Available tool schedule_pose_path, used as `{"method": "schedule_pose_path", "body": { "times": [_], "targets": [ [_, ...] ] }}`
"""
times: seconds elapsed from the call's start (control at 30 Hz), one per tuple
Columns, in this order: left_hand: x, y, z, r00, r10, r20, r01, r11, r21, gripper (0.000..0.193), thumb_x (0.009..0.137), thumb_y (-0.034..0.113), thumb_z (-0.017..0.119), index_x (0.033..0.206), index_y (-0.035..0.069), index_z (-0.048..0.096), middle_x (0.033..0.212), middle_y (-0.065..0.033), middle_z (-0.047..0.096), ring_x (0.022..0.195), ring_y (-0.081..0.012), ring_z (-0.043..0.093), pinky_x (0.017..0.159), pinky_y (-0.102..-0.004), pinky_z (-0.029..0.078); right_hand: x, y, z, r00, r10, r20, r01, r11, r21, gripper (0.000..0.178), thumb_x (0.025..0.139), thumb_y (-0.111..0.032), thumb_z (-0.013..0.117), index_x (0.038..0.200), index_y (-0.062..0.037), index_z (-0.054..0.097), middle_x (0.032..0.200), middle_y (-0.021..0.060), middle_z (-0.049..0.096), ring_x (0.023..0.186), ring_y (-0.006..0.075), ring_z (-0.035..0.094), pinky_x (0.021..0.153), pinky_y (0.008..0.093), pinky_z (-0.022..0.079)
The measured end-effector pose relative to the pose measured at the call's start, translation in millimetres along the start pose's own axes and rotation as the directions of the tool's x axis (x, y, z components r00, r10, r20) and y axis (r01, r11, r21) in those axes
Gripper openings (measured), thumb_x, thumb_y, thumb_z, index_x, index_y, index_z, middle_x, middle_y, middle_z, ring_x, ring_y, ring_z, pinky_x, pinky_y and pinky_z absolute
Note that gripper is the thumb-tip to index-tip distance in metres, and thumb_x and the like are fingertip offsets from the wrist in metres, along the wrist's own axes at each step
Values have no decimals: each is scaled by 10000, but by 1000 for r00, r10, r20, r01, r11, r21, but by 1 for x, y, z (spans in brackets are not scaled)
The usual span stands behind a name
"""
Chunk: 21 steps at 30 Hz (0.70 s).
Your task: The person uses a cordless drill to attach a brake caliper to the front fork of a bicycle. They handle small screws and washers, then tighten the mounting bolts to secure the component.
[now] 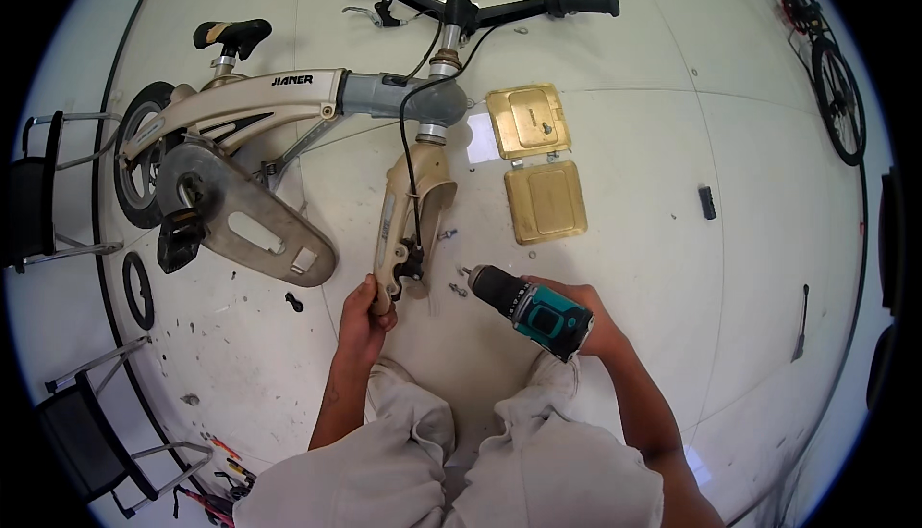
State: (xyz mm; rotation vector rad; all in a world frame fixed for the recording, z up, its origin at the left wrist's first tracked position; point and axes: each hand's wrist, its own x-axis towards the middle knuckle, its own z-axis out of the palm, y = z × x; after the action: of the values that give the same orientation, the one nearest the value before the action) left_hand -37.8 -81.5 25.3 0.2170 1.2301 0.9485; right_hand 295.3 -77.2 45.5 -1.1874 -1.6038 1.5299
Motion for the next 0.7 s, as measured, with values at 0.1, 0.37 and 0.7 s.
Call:
{"method": "schedule_pose_path", "body": {
  "times": [0.1,0.37,0.7],
  "targets": [
    [-3,4,5,1000,1,-17,-1,1000,24,330,982,357,471,874,56,552,692,-13,518,510,-102,412,474,-254,347,-6,-9,-1,996,82,-19,-84,994,-75,625,645,-105,735,1247,-63,572,981,163,679,835,324,667,789,321,510],
    [0,-1,-4,975,164,-149,-106,936,336,289,976,297,497,870,38,569,695,-19,550,556,-99,469,504,-248,387,-28,-17,-13,955,30,-295,-174,863,-474,633,615,-110,736,1224,-31,582,924,180,673,810,328,655,743,356,502],
    [-22,-7,-71,724,547,-420,-239,770,591,132,919,131,580,991,20,586,793,-29,601,660,-79,502,617,-226,426,-85,43,-40,808,-116,-578,-453,506,-734,591,675,-23,675,1256,-23,563,1042,194,658,889,343,640,797,381,501]
  ]
}}
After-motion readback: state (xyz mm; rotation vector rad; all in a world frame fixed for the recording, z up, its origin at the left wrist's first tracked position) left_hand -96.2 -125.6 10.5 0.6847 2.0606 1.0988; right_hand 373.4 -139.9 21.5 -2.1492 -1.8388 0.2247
